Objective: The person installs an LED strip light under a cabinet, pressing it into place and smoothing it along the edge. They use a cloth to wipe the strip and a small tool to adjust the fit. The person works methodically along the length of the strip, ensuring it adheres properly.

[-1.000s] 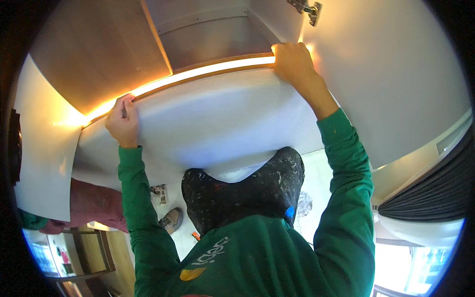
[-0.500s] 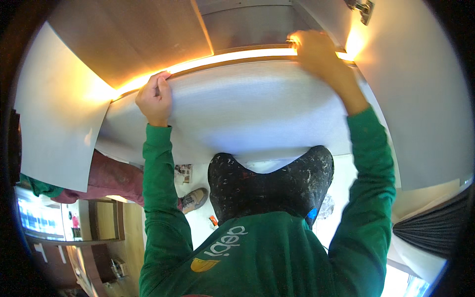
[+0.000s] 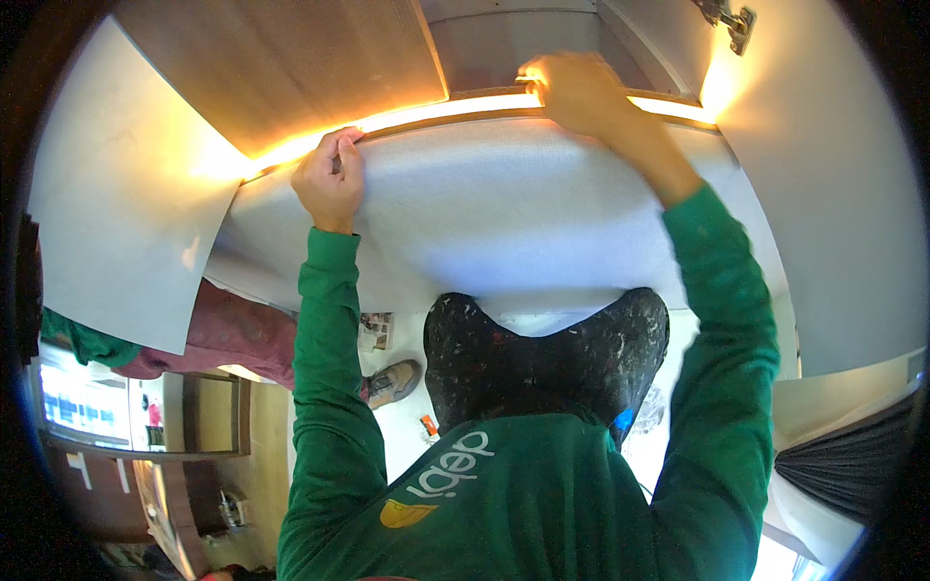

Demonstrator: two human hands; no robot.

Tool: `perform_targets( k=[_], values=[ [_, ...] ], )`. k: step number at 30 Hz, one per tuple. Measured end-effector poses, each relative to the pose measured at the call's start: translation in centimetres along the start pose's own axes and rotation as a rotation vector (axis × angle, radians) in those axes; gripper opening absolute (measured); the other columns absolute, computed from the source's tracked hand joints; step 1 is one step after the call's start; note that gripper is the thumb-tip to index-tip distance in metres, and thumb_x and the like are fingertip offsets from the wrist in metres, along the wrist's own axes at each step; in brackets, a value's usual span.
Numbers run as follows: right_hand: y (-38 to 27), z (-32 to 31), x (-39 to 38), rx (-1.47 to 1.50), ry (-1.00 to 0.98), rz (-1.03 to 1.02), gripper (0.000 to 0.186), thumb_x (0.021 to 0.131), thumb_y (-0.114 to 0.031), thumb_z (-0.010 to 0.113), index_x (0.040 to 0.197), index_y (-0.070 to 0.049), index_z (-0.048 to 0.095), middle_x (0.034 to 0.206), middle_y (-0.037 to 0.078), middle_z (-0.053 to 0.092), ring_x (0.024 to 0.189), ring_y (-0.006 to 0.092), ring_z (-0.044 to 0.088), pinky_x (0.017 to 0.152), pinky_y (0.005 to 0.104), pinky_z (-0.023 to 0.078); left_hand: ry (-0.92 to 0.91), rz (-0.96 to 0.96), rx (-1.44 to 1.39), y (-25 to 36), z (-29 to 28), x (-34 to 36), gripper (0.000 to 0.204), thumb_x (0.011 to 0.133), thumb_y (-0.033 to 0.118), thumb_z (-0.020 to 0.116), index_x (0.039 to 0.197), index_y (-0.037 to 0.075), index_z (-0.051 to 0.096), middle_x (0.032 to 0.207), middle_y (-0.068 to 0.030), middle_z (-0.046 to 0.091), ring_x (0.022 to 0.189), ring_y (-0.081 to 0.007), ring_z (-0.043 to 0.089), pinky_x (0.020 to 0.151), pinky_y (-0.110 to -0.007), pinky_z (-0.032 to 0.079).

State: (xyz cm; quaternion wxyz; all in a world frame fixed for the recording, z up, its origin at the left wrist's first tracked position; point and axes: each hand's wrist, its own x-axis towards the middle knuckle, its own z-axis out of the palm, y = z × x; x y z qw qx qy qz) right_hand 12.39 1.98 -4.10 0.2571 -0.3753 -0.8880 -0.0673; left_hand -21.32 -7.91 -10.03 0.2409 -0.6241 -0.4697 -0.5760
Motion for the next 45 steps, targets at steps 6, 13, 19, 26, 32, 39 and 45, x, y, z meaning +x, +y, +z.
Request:
perform_targets(
  k=[6,13,19,26,32,39,45],
  values=[
    [0.4,-3.1,-2.1,-0.029,-0.041,0.126,0.034,0.096,-0.019,0.058,0.120,-0.005,0.077,0.115,0.020,0.076,0.107,0.0398,0.071,0.099,0.0520,0.052,0.040,0.052,0.096,-0.4,0.9,0.0,0.007,0.087,0.014,0.070,0.084,0.010,0.075,0.065,-0.0047,0.069,0.056,-0.0208,0.063,0.054,-0.033,0.048],
    [-4.4,1.2,4.1,0.183,-0.165,-0.001,0.040,0.093,-0.013,0.053,0.124,0.001,0.074,0.108,0.025,0.076,0.099,0.0421,0.072,0.093,0.0502,0.055,-0.018,-0.060,-0.003,0.5,-0.2,0.1,0.010,0.088,0.015,0.070,0.080,0.009,0.071,0.064,-0.0051,0.067,0.056,-0.0253,0.062,0.055,-0.037,0.048],
    [-1.5,-3.3,1.1,0.198,-0.307,0.131,0.044,0.092,-0.010,0.048,0.127,0.003,0.072,0.120,0.026,0.073,0.108,0.0395,0.070,0.096,0.0481,0.054,0.034,-0.003,0.110,0.4,0.4,0.2,0.011,0.089,0.015,0.069,0.080,0.010,0.071,0.064,-0.0045,0.067,0.056,-0.0256,0.062,0.056,-0.037,0.049],
    [-4.2,1.5,4.3,0.217,-0.301,0.143,0.042,0.097,-0.015,0.051,0.131,0.000,0.070,0.121,0.025,0.072,0.111,0.0427,0.068,0.099,0.0504,0.053,0.027,0.027,0.034,0.0,0.2,0.1,0.009,0.089,0.013,0.068,0.084,0.011,0.075,0.066,-0.0035,0.068,0.056,-0.0223,0.061,0.056,-0.036,0.048],
    [5.3,-4.9,-4.9,-0.232,-0.116,0.212,0.034,0.096,-0.017,0.056,0.121,-0.003,0.074,0.105,0.021,0.075,0.101,0.0411,0.069,0.093,0.0522,0.051,0.030,0.035,0.028,-0.3,0.2,-0.2,0.011,0.089,0.011,0.067,0.086,0.011,0.078,0.070,-0.0036,0.071,0.055,-0.0191,0.059,0.055,-0.033,0.047],
    [1.4,-3.3,-3.8,-0.324,-0.033,0.171,0.018,0.087,-0.010,0.062,0.098,-0.006,0.075,0.086,0.018,0.073,0.086,0.0387,0.069,0.084,0.0511,0.049,0.051,0.032,0.016,-0.2,0.5,-0.2,0.012,0.090,0.009,0.066,0.088,0.008,0.078,0.074,-0.0051,0.074,0.058,-0.0187,0.063,0.056,-0.032,0.049],
    [3.5,-4.9,-5.4,-0.446,0.138,0.252,0.011,0.088,-0.014,0.065,0.080,-0.011,0.073,0.072,0.012,0.072,0.073,0.0341,0.071,0.076,0.0497,0.050,0.011,-0.021,-0.092,0.0,0.5,-0.1,0.015,0.094,0.010,0.064,0.091,0.005,0.078,0.078,-0.0049,0.076,0.060,-0.0148,0.064,0.057,-0.029,0.050]
  ],
)
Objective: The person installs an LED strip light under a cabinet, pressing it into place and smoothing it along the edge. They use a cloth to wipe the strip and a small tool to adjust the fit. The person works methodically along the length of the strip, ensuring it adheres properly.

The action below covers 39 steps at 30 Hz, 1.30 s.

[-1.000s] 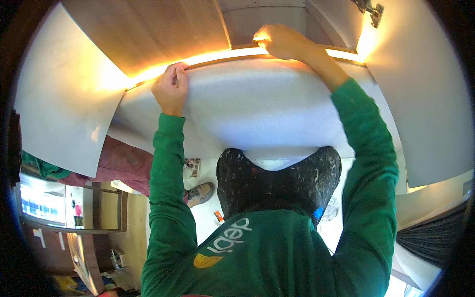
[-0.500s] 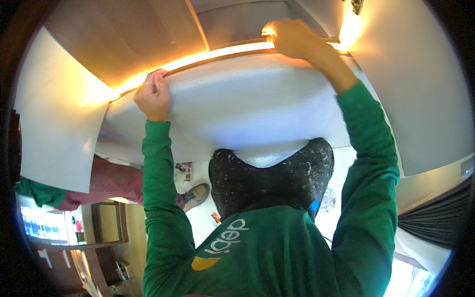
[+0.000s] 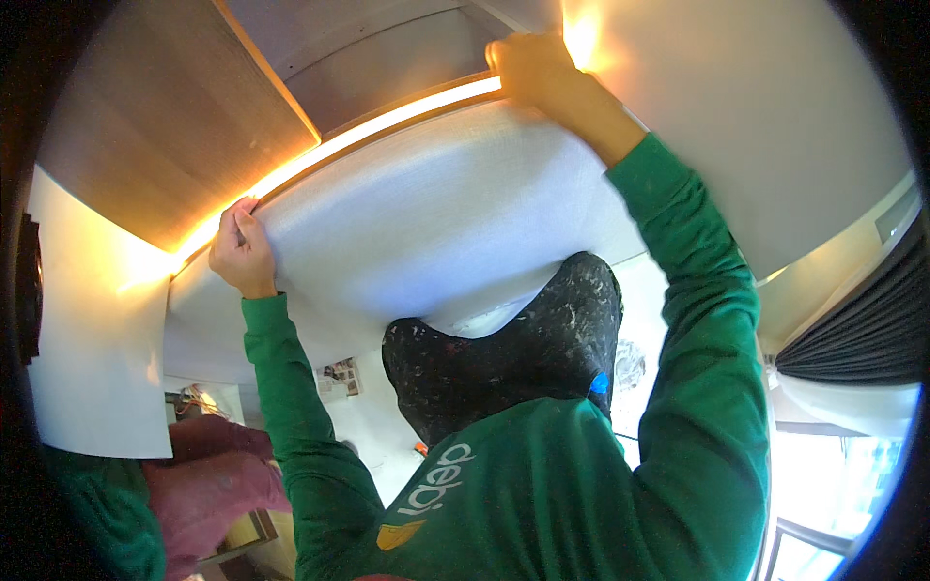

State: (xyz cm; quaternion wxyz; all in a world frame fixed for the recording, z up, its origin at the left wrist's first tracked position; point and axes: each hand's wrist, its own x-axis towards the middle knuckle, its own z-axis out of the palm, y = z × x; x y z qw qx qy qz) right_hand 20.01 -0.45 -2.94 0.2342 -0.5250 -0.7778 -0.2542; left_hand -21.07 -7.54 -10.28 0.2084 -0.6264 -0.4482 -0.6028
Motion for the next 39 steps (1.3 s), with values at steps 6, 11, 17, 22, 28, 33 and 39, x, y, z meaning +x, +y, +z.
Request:
perform_targets(
  k=[6,11,17,22,28,33,39],
  values=[
    [4.1,1.2,-1.1,-0.220,-0.216,-0.101,0.009,0.089,-0.015,0.067,0.084,-0.010,0.073,0.084,0.011,0.076,0.074,0.0326,0.073,0.073,0.0460,0.055,-0.020,-0.056,0.055,0.1,0.0,-0.1,0.016,0.096,0.011,0.064,0.093,0.005,0.078,0.075,-0.0047,0.074,0.057,-0.0131,0.061,0.056,-0.028,0.047],
    [3.5,0.5,-1.0,-0.087,-0.174,0.050,0.008,0.085,-0.010,0.064,0.081,-0.006,0.069,0.078,0.017,0.072,0.073,0.0380,0.071,0.070,0.0501,0.055,-0.056,-0.084,0.055,-0.1,-0.3,-0.3,0.016,0.096,0.011,0.064,0.093,0.005,0.078,0.076,-0.0049,0.074,0.059,-0.0129,0.062,0.056,-0.028,0.047],
    [-2.3,0.4,0.8,0.150,-0.117,-0.088,0.011,0.084,-0.008,0.063,0.088,-0.005,0.073,0.086,0.018,0.074,0.083,0.0380,0.073,0.073,0.0525,0.056,0.016,0.000,0.108,-0.1,0.2,-0.2,0.016,0.096,0.011,0.063,0.093,0.004,0.077,0.078,-0.0049,0.076,0.059,-0.0129,0.062,0.056,-0.028,0.046],
    [0.9,-0.6,-0.5,0.008,-0.145,0.052,0.012,0.089,-0.011,0.063,0.090,-0.006,0.074,0.085,0.019,0.073,0.079,0.0366,0.071,0.074,0.0479,0.055,-0.026,-0.015,0.072,0.3,0.0,-0.1,0.016,0.096,0.010,0.062,0.093,0.003,0.077,0.080,-0.0049,0.077,0.057,-0.0131,0.061,0.056,-0.028,0.048],
    [0.0,1.6,-0.1,0.115,-0.023,-0.119,0.008,0.081,-0.009,0.066,0.083,-0.011,0.074,0.080,0.016,0.075,0.075,0.0353,0.074,0.063,0.0486,0.055,-0.028,-0.002,0.128,0.4,-0.2,-0.2,0.018,0.098,0.010,0.061,0.097,0.003,0.078,0.082,-0.0050,0.078,0.057,-0.0109,0.061,0.056,-0.027,0.047],
    [1.1,2.0,-0.8,0.131,0.046,0.010,0.011,0.087,-0.015,0.066,0.083,-0.005,0.070,0.079,0.016,0.071,0.080,0.0374,0.072,0.070,0.0517,0.054,-0.001,-0.016,-0.001,0.1,0.0,-0.3,0.017,0.097,0.009,0.061,0.096,0.003,0.078,0.080,-0.0054,0.077,0.057,-0.0105,0.061,0.056,-0.026,0.047],
    [-0.2,1.3,0.4,0.070,-0.125,-0.010,0.012,0.088,-0.015,0.065,0.083,-0.005,0.069,0.081,0.015,0.072,0.084,0.0362,0.072,0.071,0.0495,0.056,-0.002,-0.023,0.077,0.0,0.2,-0.2,0.016,0.095,0.009,0.063,0.091,0.004,0.078,0.075,-0.0047,0.074,0.053,-0.0118,0.057,0.053,-0.027,0.044]
  ],
)
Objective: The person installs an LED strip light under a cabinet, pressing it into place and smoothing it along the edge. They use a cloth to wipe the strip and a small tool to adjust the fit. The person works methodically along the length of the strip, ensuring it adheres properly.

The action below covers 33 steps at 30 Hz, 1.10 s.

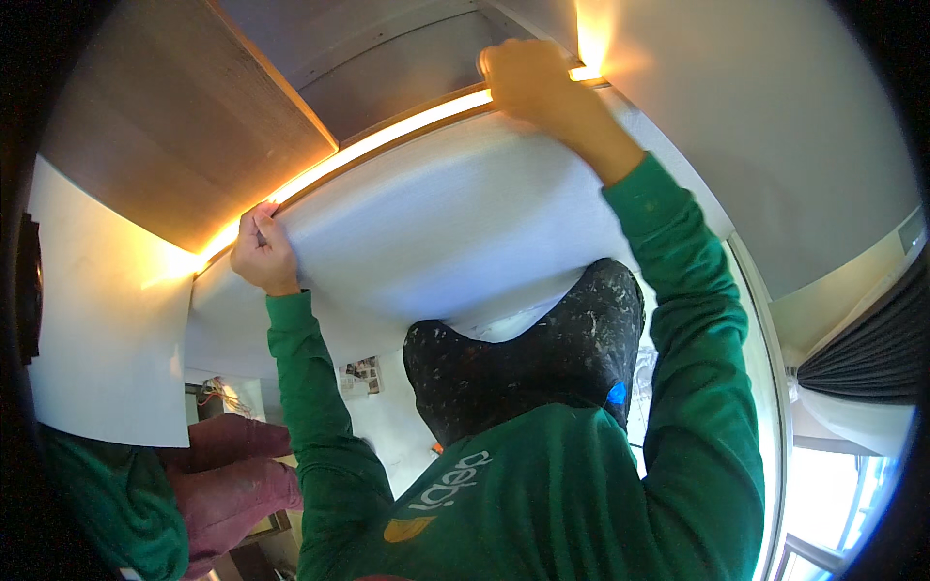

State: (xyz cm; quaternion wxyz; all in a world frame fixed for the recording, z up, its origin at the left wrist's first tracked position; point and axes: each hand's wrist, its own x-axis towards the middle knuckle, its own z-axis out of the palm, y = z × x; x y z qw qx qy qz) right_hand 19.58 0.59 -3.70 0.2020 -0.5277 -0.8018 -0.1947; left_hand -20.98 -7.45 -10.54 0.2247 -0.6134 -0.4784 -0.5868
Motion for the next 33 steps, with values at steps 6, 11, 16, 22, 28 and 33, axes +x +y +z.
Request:
perform_targets(
  k=[6,11,16,22,28,33],
  values=[
    [-5.5,0.7,1.8,0.129,0.105,-0.131,0.012,0.089,-0.015,0.063,0.090,-0.007,0.072,0.087,0.015,0.075,0.088,0.0361,0.071,0.075,0.0488,0.055,0.001,0.021,-0.044,0.3,-0.1,0.1,0.016,0.094,0.008,0.063,0.093,0.004,0.079,0.075,-0.0049,0.074,0.055,-0.0129,0.059,0.054,-0.028,0.046],
    [3.0,-1.3,-1.1,-0.124,-0.122,0.118,0.017,0.090,-0.024,0.069,0.094,-0.008,0.075,0.086,0.013,0.076,0.083,0.0341,0.074,0.072,0.0497,0.056,0.035,0.040,-0.024,-0.1,0.1,0.0,0.017,0.093,0.009,0.063,0.093,0.004,0.079,0.079,-0.0058,0.077,0.060,-0.0151,0.065,0.058,-0.028,0.050],
    [-5.5,1.9,1.8,0.193,0.145,-0.222,0.007,0.082,-0.009,0.064,0.080,-0.003,0.067,0.076,0.018,0.071,0.072,0.0403,0.068,0.070,0.0522,0.053,0.014,0.015,0.028,-0.4,0.0,-0.2,0.016,0.092,0.009,0.062,0.091,0.004,0.078,0.079,-0.0054,0.077,0.061,-0.0161,0.065,0.059,-0.029,0.051],
    [-11.3,0.8,4.1,0.577,0.201,-0.168,0.024,0.086,-0.005,0.061,0.106,-0.003,0.075,0.100,0.020,0.076,0.088,0.0408,0.071,0.078,0.0519,0.055,-0.026,0.057,0.007,-0.4,-0.5,0.0,0.017,0.095,0.009,0.062,0.096,0.004,0.079,0.082,-0.0054,0.078,0.059,-0.0140,0.062,0.058,-0.027,0.049],
    [-3.7,-1.9,-2.0,0.650,0.671,-0.086,0.037,0.092,0.000,0.055,0.123,-0.005,0.073,0.117,0.017,0.074,0.108,0.0374,0.069,0.095,0.0475,0.055,-0.056,-0.088,-0.331,4.3,-0.3,0.1,0.019,0.099,0.011,0.065,0.113,0.001,0.075,0.092,-0.0071,0.079,0.059,-0.0091,0.059,0.057,-0.025,0.046],
    [-1.7,-5.1,-12.5,0.746,0.633,0.081,0.048,0.088,0.015,0.053,0.130,0.000,0.070,0.129,0.018,0.072,0.122,0.0356,0.067,0.106,0.0419,0.051,-0.495,0.080,-0.456,13.4,5.7,1.7,0.031,0.098,0.013,0.068,0.125,-0.002,0.072,0.119,-0.0180,0.076,0.103,-0.0297,0.074,0.091,-0.038,0.058]
  ],
)
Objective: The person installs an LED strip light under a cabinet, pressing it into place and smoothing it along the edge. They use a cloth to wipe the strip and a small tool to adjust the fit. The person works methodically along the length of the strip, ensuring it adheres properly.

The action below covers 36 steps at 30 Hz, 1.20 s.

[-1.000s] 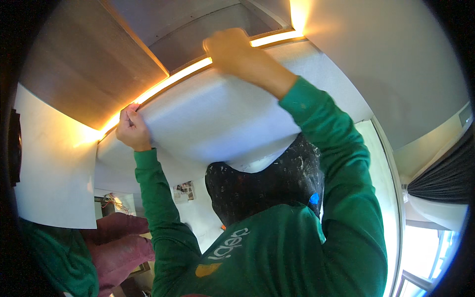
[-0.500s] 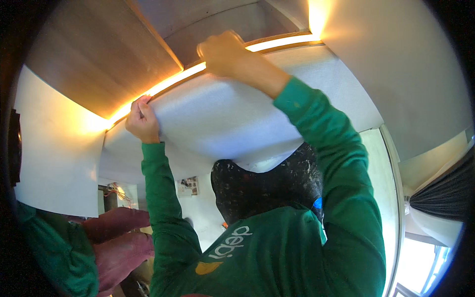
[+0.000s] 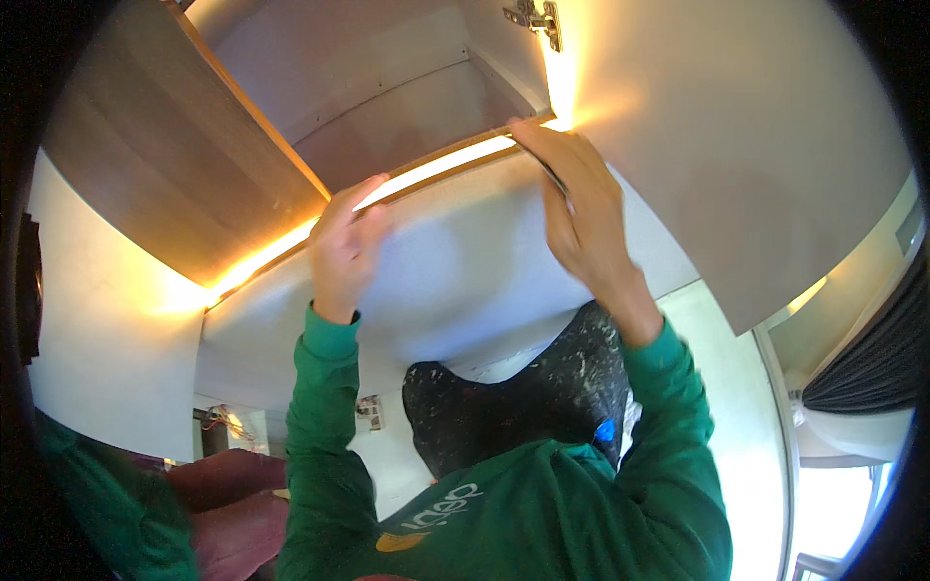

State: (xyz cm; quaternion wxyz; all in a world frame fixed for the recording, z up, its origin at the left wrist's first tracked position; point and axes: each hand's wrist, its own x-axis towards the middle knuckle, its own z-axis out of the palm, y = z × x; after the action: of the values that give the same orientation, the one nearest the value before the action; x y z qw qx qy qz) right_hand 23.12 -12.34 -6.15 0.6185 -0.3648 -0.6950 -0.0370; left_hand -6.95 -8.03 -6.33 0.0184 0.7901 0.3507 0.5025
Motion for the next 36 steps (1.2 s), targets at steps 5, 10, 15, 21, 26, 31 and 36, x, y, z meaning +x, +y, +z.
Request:
perform_targets(
  k=[5,10,15,21,26,31,36],
  values=[
    [-2.7,-5.5,-7.5,-0.060,-0.046,0.175,0.048,0.089,0.017,0.049,0.130,0.002,0.070,0.128,0.021,0.072,0.121,0.0373,0.068,0.107,0.0417,0.050,-0.271,0.223,0.042,3.2,9.1,7.8,0.040,0.105,0.022,0.056,0.136,-0.003,0.065,0.137,-0.0242,0.067,0.128,-0.0408,0.064,0.108,-0.045,0.051],
    [-3.1,-8.7,-13.7,-0.077,-0.039,0.444,0.043,0.096,0.012,0.047,0.129,0.000,0.071,0.126,0.019,0.072,0.120,0.0340,0.068,0.105,0.0400,0.051,-0.593,0.017,0.223,4.7,15.1,11.7,0.048,0.107,0.034,0.045,0.129,-0.004,0.065,0.130,-0.0230,0.069,0.119,-0.0402,0.067,0.103,-0.052,0.053],
    [-2.6,-10.8,-17.0,-0.123,-0.001,0.625,0.040,0.099,0.010,0.046,0.127,0.000,0.072,0.121,0.020,0.073,0.117,0.0328,0.069,0.104,0.0391,0.051,-0.712,-0.105,0.323,4.9,13.9,12.4,0.049,0.106,0.039,0.047,0.122,-0.002,0.068,0.125,-0.0221,0.072,0.116,-0.0394,0.068,0.099,-0.051,0.053],
    [-2.5,-9.0,-15.4,-0.102,-0.003,0.492,0.043,0.091,0.014,0.051,0.125,0.000,0.074,0.120,0.017,0.067,0.111,0.0294,0.065,0.097,0.0343,0.049,-0.300,-0.035,0.293,3.4,10.0,11.4,0.051,0.102,0.043,0.063,0.128,0.000,0.069,0.128,-0.0196,0.071,0.120,-0.0379,0.067,0.102,-0.047,0.053],
    [-3.8,-6.3,-12.3,0.061,0.042,0.408,0.043,0.088,0.015,0.053,0.121,0.000,0.076,0.111,0.013,0.059,0.103,0.0243,0.058,0.091,0.0317,0.046,-0.376,0.144,-0.231,6.3,7.8,6.7,0.050,0.101,0.038,0.069,0.134,0.000,0.065,0.140,-0.0209,0.064,0.129,-0.0374,0.062,0.110,-0.044,0.049],
    [-4.9,-4.0,-9.5,0.531,0.044,0.405,0.023,0.097,0.008,0.061,0.117,0.003,0.072,0.113,0.013,0.064,0.107,0.0203,0.061,0.092,0.0309,0.050,-0.683,0.165,-0.601,10.3,6.5,1.3,0.053,0.106,0.026,0.065,0.151,0.001,0.054,0.155,-0.0169,0.056,0.140,-0.0304,0.057,0.114,-0.041,0.046],
    [-4.9,-2.0,-8.3,0.733,0.144,0.502,0.026,0.102,-0.002,0.065,0.127,0.003,0.063,0.123,0.015,0.066,0.118,0.0228,0.063,0.095,0.0328,0.052,-0.598,-0.007,-0.615,11.8,6.3,0.5,0.044,0.109,0.016,0.058,0.149,-0.001,0.056,0.147,-0.0180,0.063,0.136,-0.0297,0.061,0.114,-0.040,0.045]
  ],
)
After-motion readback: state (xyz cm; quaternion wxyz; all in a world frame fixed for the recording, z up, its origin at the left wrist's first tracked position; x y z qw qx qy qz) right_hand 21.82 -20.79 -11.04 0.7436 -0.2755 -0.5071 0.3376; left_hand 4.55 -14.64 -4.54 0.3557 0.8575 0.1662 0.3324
